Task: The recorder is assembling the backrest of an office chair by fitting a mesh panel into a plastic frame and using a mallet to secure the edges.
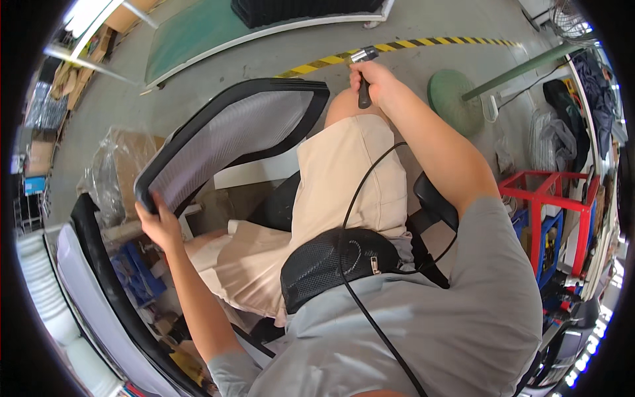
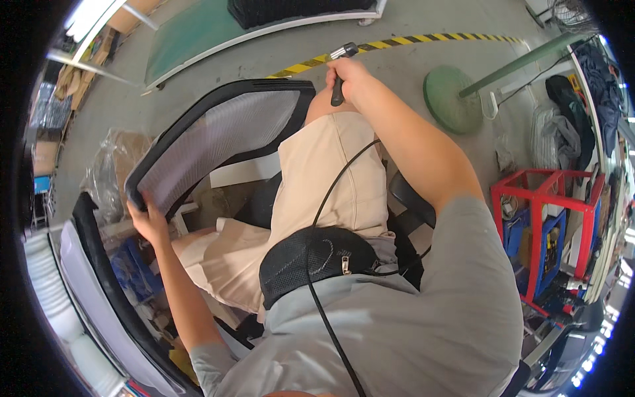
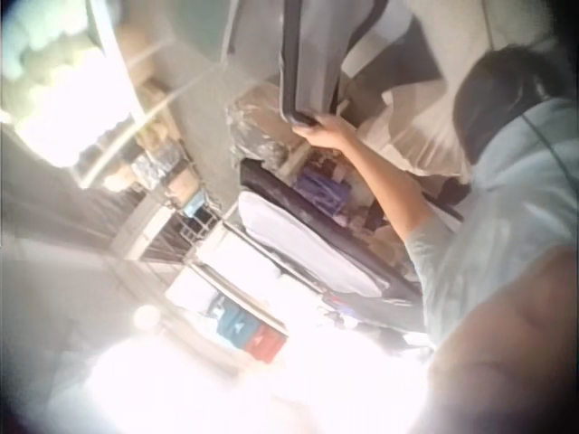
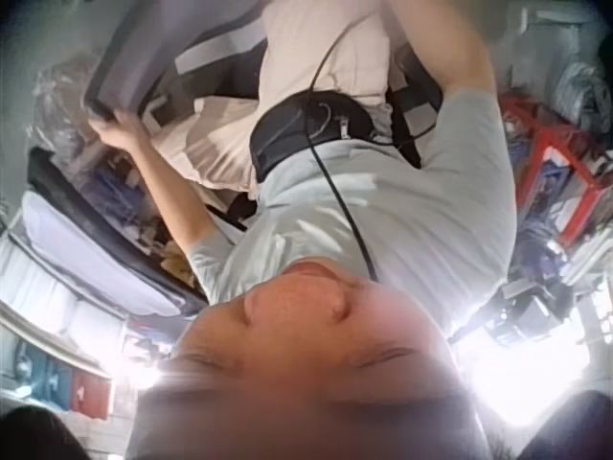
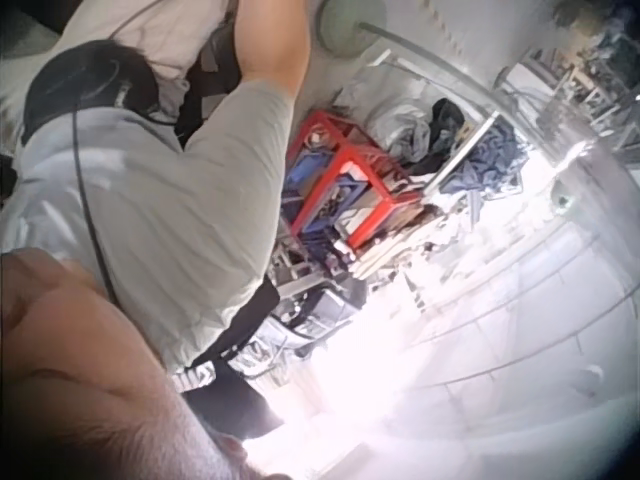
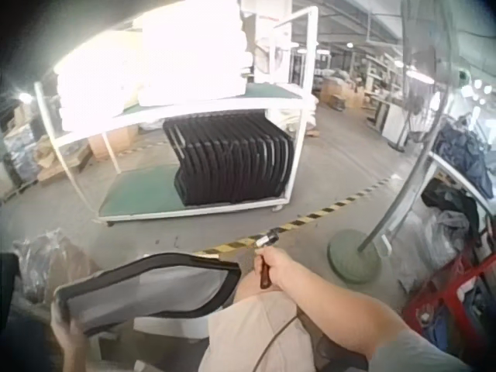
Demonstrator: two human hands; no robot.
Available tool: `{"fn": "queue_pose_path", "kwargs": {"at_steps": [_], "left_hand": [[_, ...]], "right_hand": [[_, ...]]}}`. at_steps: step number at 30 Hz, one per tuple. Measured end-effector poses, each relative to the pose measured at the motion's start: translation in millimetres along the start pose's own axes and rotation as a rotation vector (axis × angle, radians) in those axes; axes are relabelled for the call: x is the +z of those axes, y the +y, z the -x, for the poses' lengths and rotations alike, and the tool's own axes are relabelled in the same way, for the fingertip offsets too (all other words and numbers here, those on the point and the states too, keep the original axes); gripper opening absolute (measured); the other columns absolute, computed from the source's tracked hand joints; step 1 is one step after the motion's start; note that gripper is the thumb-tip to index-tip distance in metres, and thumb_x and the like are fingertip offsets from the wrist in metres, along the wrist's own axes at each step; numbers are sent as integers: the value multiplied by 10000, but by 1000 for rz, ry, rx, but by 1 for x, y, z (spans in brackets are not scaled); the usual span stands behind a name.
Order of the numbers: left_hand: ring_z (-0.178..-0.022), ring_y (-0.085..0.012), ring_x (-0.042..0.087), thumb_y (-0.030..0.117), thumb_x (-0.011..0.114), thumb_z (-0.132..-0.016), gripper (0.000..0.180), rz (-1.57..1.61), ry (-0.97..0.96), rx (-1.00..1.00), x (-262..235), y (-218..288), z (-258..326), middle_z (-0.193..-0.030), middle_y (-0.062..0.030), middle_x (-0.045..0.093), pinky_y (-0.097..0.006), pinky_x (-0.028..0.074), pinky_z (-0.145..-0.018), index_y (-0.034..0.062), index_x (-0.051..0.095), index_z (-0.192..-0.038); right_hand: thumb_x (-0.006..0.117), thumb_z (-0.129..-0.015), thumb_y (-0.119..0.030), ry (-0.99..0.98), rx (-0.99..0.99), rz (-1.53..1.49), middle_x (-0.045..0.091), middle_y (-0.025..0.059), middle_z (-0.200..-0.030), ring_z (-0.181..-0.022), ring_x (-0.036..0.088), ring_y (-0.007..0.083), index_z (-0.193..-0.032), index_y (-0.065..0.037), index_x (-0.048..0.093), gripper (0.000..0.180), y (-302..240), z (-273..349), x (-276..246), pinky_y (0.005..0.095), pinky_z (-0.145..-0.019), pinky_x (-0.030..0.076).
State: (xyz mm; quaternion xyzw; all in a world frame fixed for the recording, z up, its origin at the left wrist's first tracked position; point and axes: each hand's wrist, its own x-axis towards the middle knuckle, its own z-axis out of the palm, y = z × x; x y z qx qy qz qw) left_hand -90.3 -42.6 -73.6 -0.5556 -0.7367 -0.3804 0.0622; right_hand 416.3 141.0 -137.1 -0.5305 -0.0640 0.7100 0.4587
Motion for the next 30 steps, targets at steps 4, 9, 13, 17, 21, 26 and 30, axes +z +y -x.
{"fn": "queue_pose_path", "kwargs": {"at_steps": [4, 9, 13, 17, 21, 26, 30], "left_hand": [[-1006, -215, 615, 171, 697, -973, 345, 106, -64, -76, -1, -3, -18, -1094, -122, 666, -340, 481, -932, 0, 599, -1256], [-955, -180, 663, 119, 805, -881, 422, 148, -357, -96, -2, -20, -38, -995, -95, 704, -316, 518, -872, -11, 644, -1249], [-972, -368, 686, 112, 801, -777, 368, 40, -270, -160, 38, -42, -12, -1012, -178, 725, -423, 525, -883, 59, 692, -1124], [-1001, -404, 656, 21, 776, -688, 413, -44, -88, -18, 56, -3, 4, -1035, -166, 716, -474, 512, -906, 90, 697, -1087], [-1051, -330, 647, 41, 768, -608, 494, 23, -150, 113, 75, 43, 4, -1038, -103, 695, -461, 461, -941, 107, 655, -1084], [-1032, -293, 627, 84, 797, -562, 446, 19, -75, 93, 90, 30, 22, -1005, -55, 680, -451, 437, -980, 128, 654, -982], [-978, -374, 632, -57, 669, -664, 266, 159, 8, -192, 101, -23, 30, -960, -124, 685, -430, 504, -896, 86, 686, -887]], "right_hand": [[589, -1001, -118, 17, 86, -88, 521, 51, -621, -491, 485, 186, -863, -70, 500, 171, -4, -9, -6, 337, -463, 430], [631, -1020, -197, -93, -64, 242, 556, 24, -660, -539, 537, 137, -888, -106, 550, 180, 7, 13, 24, 292, -484, 455], [612, -1054, -327, -66, -220, 341, 677, 58, -931, -668, 608, 125, -1136, -144, 540, 213, 24, 50, 53, 272, -538, 511], [626, -1046, -355, -241, -333, 566, 683, 103, -1146, -800, 676, 151, -1193, -128, 514, 292, 37, 83, 91, 290, -563, 536], [646, -1035, -360, -382, -313, 579, 651, 141, -1249, -944, 709, 184, -1197, -85, 512, 346, 38, 102, 129, 319, -681, 585], [724, -988, -241, -179, -701, 382, 680, 107, -1089, -995, 692, 195, -1178, -29, 561, 328, 39, 94, 149, 348, -860, 575], [774, -928, -90, -93, -781, 368, 674, 61, -1005, -880, 670, 153, -1090, -34, 618, 232, 34, 75, 139, 315, -797, 562]]}}
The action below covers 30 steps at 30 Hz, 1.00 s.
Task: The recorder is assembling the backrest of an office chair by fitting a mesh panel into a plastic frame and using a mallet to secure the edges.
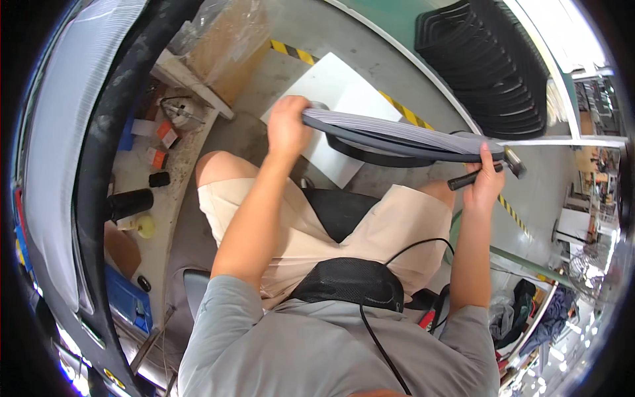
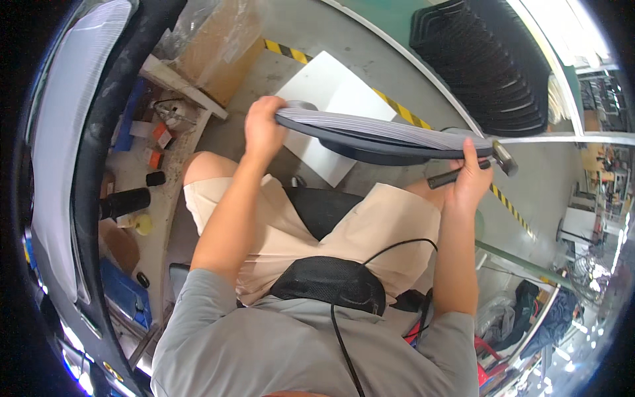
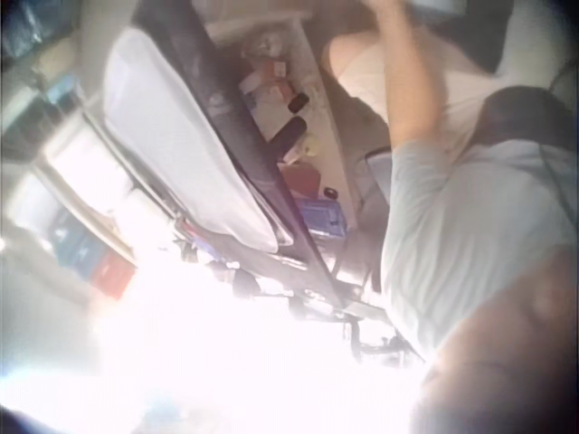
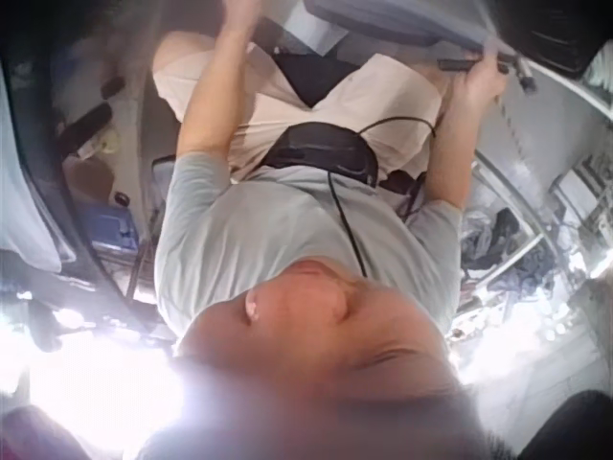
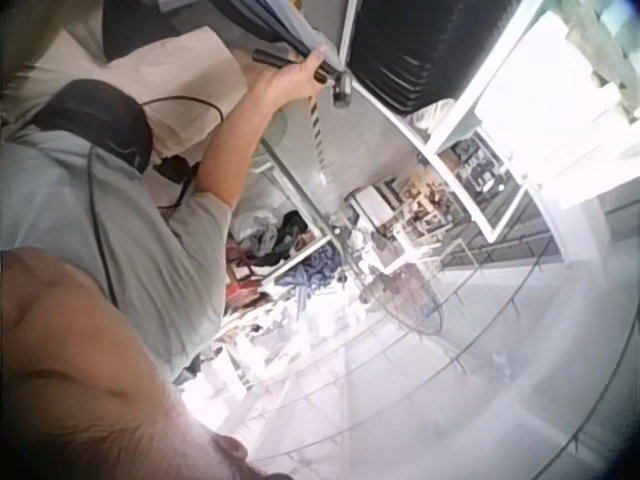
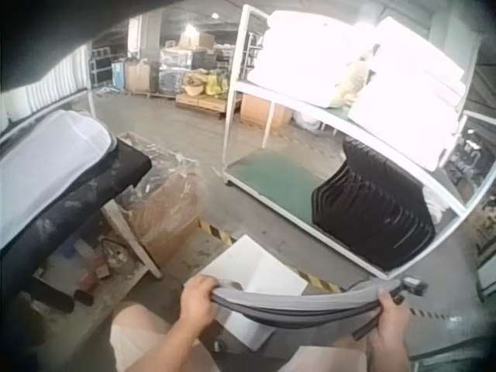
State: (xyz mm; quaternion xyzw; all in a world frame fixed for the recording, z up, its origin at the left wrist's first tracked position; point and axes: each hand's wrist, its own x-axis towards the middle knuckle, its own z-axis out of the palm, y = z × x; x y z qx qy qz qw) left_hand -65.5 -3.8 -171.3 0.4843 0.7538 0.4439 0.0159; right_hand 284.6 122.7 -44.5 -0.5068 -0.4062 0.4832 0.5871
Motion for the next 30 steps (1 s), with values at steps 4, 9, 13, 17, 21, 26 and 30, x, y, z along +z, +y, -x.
{"fn": "queue_pose_path", "kwargs": {"at_steps": [4, 9, 13, 17, 21, 26, 30], "left_hand": [[-1070, -217, 632, -108, 573, -865, 239, 715, -111, -432, 19, -42, -6, -1091, -91, 710, -308, 471, -942, 93, 634, -981], [-964, -165, 565, -167, 415, -850, 287, 1077, 109, -291, 25, -41, -28, -1003, -75, 618, -285, 455, -862, 63, 504, -996], [-877, -127, 549, -90, 529, -881, 226, 1004, 173, -195, -24, 46, -56, -955, -43, 609, -266, 464, -800, 31, 551, -1070], [-827, -159, 566, -44, 602, -822, 249, 794, 195, 0, -47, 115, -67, -928, -54, 615, -312, 490, -737, 16, 583, -1063], [-861, -217, 573, -85, 555, -748, 328, 439, 223, 188, -32, 165, -54, -919, -92, 594, -329, 475, -818, 24, 587, -1056], [-956, -401, 541, -81, 590, -673, 393, 344, 188, 296, 22, 192, -32, -950, -155, 584, -486, 385, -881, 45, 586, -1046], [-977, -377, 549, -59, 628, -700, 383, 396, 186, 328, 48, 214, -21, -997, -146, 578, -493, 362, -915, 59, 591, -1063]], "right_hand": [[792, -900, -64, -38, 21, -12, 647, 46, -994, -871, 684, 161, -1106, -32, 595, 286, 4, -7, 3, 327, -700, 580], [791, -916, -99, -33, -81, 1, 654, 70, -1021, -867, 688, 183, -1078, -38, 592, 264, -16, -3, 25, 349, -737, 587], [778, -934, -130, 52, -86, -60, 658, 61, -982, -855, 684, 176, -1048, -38, 597, 233, -41, -21, 0, 354, -759, 572], [770, -945, -149, 169, -39, -35, 640, 48, -886, -752, 619, 163, -929, -56, 615, 181, -17, -43, -40, 341, -720, 540], [766, -940, -131, 203, 214, -94, 601, 11, -902, -775, 596, 157, -1018, -101, 607, 179, 54, -63, -71, 340, -646, 476], [714, -973, -96, 102, 369, -200, 622, 15, -1004, -904, 636, 168, -1033, -124, 572, 157, 96, -41, -73, 340, -756, 535], [688, -998, -111, -74, 368, -259, 631, 45, -1038, -986, 665, 211, -973, -118, 537, 153, 81, -38, -68, 418, -903, 584]]}}
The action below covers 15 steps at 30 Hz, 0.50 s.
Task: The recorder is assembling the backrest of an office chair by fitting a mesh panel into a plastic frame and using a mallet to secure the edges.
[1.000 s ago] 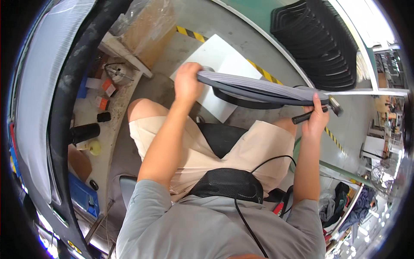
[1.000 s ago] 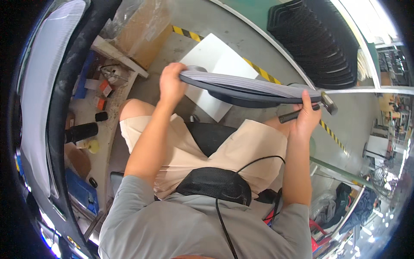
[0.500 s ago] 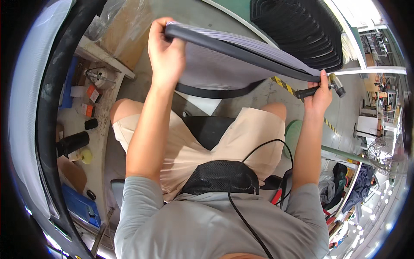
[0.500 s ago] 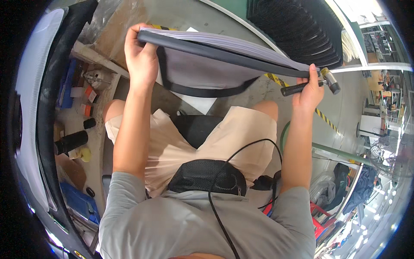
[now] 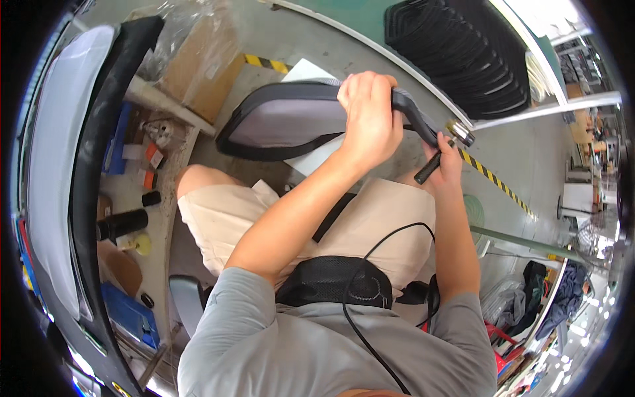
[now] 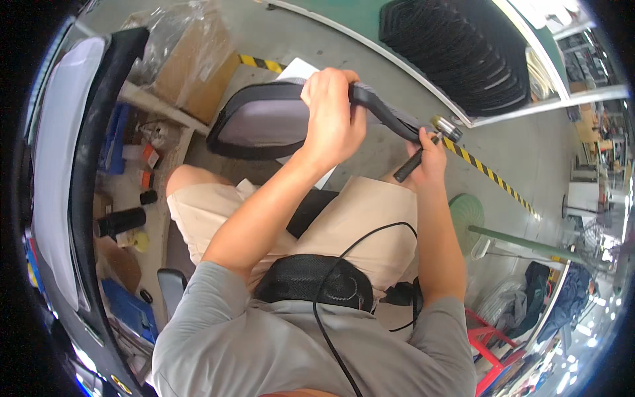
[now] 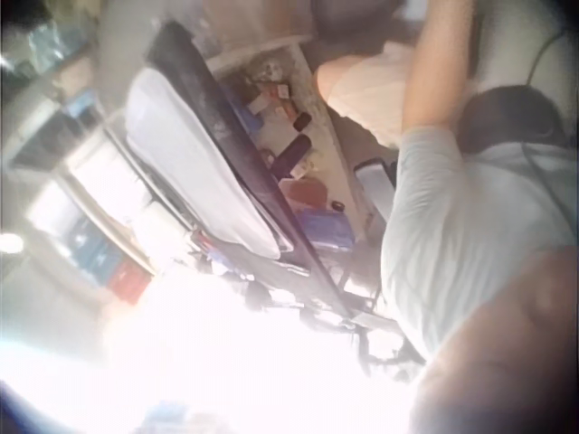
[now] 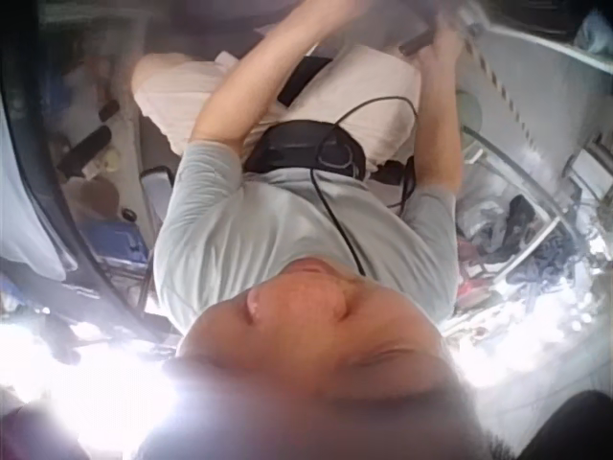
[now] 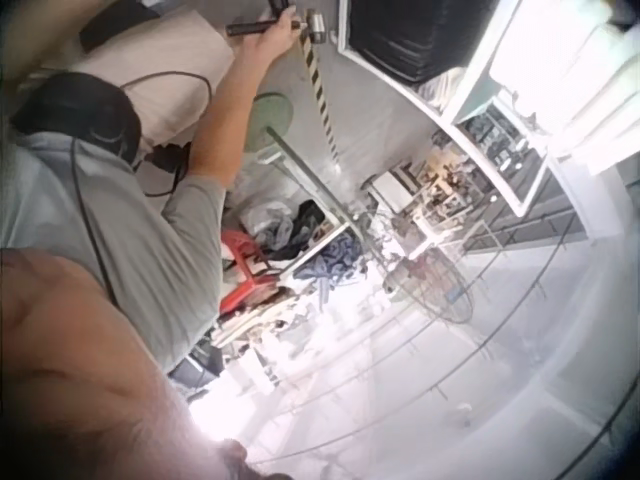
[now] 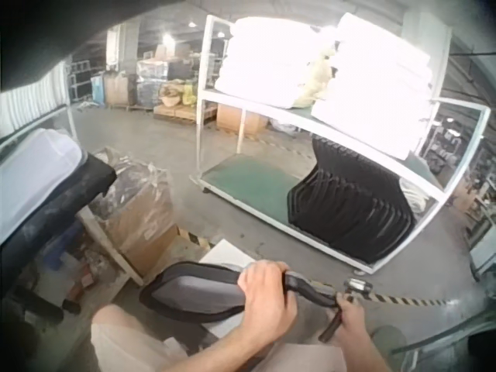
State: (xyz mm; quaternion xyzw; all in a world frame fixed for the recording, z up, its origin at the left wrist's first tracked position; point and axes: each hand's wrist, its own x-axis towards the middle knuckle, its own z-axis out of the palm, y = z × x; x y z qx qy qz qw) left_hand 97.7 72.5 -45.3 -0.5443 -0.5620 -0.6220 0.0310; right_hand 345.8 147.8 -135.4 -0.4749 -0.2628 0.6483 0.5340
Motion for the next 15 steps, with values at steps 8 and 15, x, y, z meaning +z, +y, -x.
{"fn": "queue_pose_path", "kwargs": {"at_steps": [8, 15], "left_hand": [[-794, -324, 671, 169, 823, -703, 258, -194, -426, 89, -31, -43, 3, -827, -79, 685, -441, 513, -720, 103, 682, -908], [-855, -335, 687, 154, 837, -710, 406, -117, -337, 199, -25, -46, 7, -950, -125, 723, -423, 531, -776, 54, 702, -1079]], "right_hand": [[630, -1043, -339, 95, -130, 901, 636, 47, -833, -628, 631, 138, -1050, -34, 572, 310, -58, 77, 56, 289, -574, 524], [528, -1092, -340, -215, -331, 671, 544, 21, -728, -500, 503, 78, -1023, -55, 545, 294, -89, 115, 86, 234, -452, 411]]}}
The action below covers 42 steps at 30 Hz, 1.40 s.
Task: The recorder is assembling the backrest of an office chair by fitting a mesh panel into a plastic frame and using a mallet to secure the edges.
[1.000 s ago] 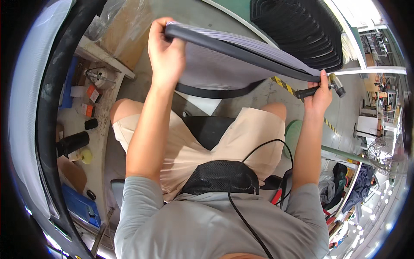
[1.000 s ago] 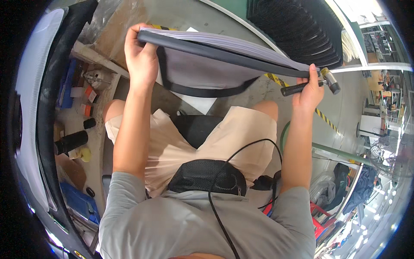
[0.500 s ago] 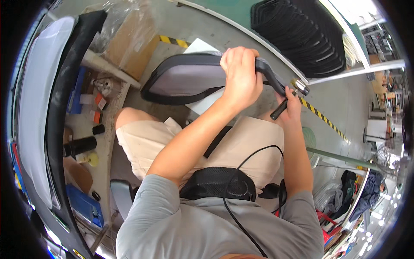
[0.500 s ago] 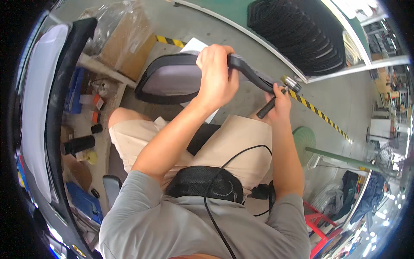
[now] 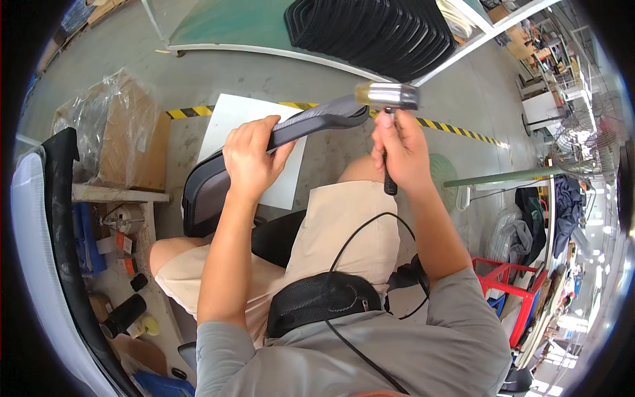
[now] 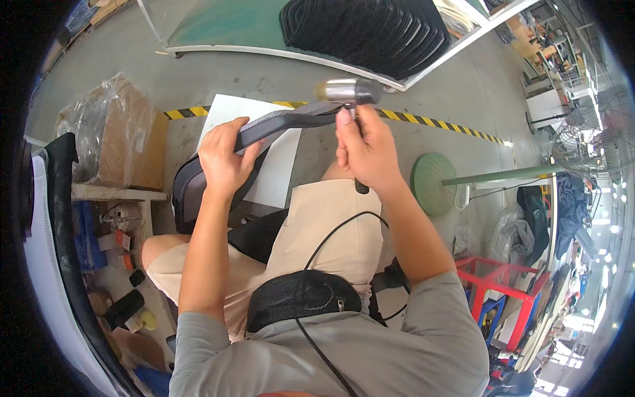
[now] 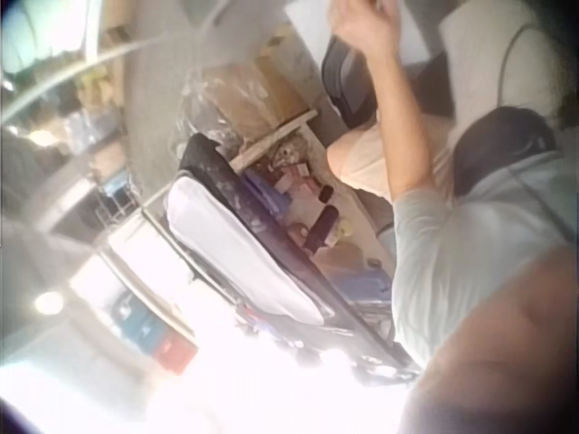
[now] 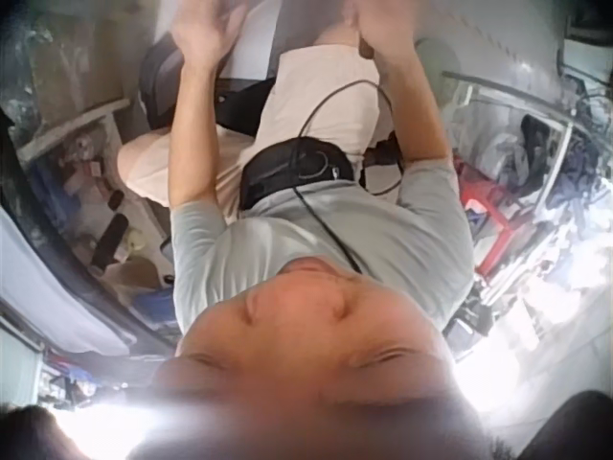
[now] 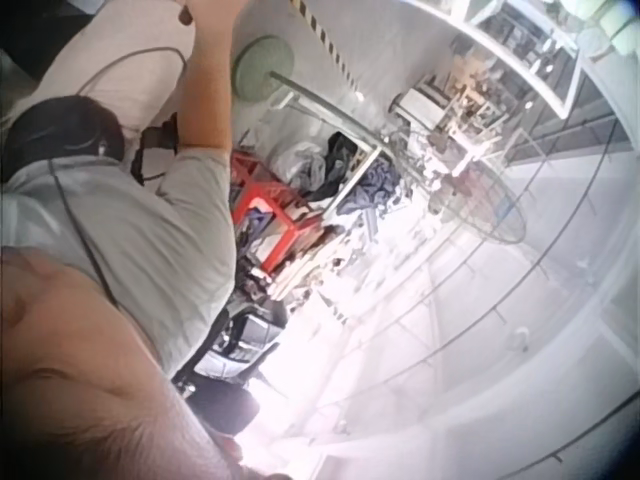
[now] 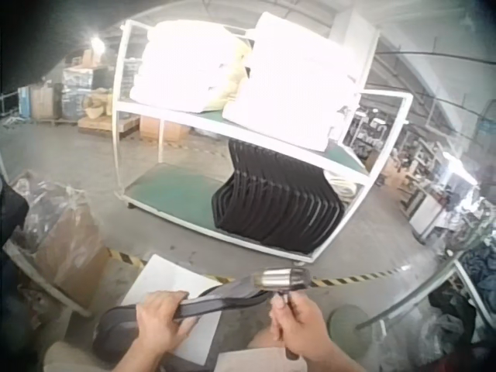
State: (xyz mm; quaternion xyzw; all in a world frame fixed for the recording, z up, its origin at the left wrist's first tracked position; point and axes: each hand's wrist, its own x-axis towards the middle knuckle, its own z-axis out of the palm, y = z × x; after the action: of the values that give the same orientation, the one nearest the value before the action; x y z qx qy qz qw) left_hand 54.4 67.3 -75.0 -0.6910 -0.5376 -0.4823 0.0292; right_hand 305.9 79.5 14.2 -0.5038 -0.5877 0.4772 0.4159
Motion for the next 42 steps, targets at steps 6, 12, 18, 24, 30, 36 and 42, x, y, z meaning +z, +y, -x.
{"fn": "queue_pose_path", "kwargs": {"at_steps": [6, 12, 18, 24, 30, 36, 42], "left_hand": [[-899, -330, 693, 138, 808, -708, 438, -72, 33, 100, -5, -15, 8, -1002, -113, 729, -425, 525, -802, 46, 676, -1116], [-942, -338, 703, 199, 781, -765, 416, -123, 64, 93, -5, -19, 10, -1036, -126, 732, -432, 532, -833, 48, 686, -1141], [-939, -349, 704, 252, 758, -817, 390, -130, 80, 94, -7, -22, 9, -1043, -130, 732, -434, 531, -836, 42, 689, -1139], [-851, -321, 698, 274, 770, -820, 367, -156, 92, 105, -14, -31, 7, -967, -113, 730, -410, 512, -749, 46, 700, -1099], [-858, -349, 683, 233, 765, -818, 362, -122, 48, 62, -18, -27, 7, -999, -127, 725, -426, 515, -791, 48, 691, -1120], [-876, -355, 699, 221, 822, -816, 418, -13, -84, -47, -40, -27, -8, -989, -146, 724, -421, 546, -814, 37, 686, -1165], [-836, -300, 725, 74, 894, -723, 430, 83, -356, -26, -53, 21, -67, -995, -147, 743, -366, 574, -769, 24, 707, -1106]], "right_hand": [[498, -1101, -341, -231, 232, 107, 493, 0, -669, -472, 462, 71, -966, -57, 526, 315, -10, -15, -17, 249, -423, 387], [501, -1088, -432, -424, 319, 351, 500, -12, -674, -490, 478, 81, -951, -89, 532, 370, -26, -28, -35, 265, -426, 386], [489, -1094, -390, -211, 182, 288, 502, -14, -676, -472, 444, 66, -924, -93, 547, 347, -30, -33, -28, 250, -423, 373], [478, -1093, -430, -351, 211, 339, 486, -12, -689, -505, 437, 76, -932, -80, 506, 386, -53, -51, -33, 262, -477, 385], [846, -851, -273, -375, -334, 398, 605, 64, -832, -699, 599, 187, -1037, -12, 589, 411, 15, -64, 1, 343, -655, 476], [886, -823, -254, -422, -245, 218, 530, -7, -830, -740, 470, 108, -929, -39, 530, 429, 19, -76, 18, 283, -622, 393], [867, -834, -191, -432, -393, 370, 677, 42, -882, -731, 531, 135, -942, -31, 644, 295, 30, -73, 38, 295, -631, 443]]}}
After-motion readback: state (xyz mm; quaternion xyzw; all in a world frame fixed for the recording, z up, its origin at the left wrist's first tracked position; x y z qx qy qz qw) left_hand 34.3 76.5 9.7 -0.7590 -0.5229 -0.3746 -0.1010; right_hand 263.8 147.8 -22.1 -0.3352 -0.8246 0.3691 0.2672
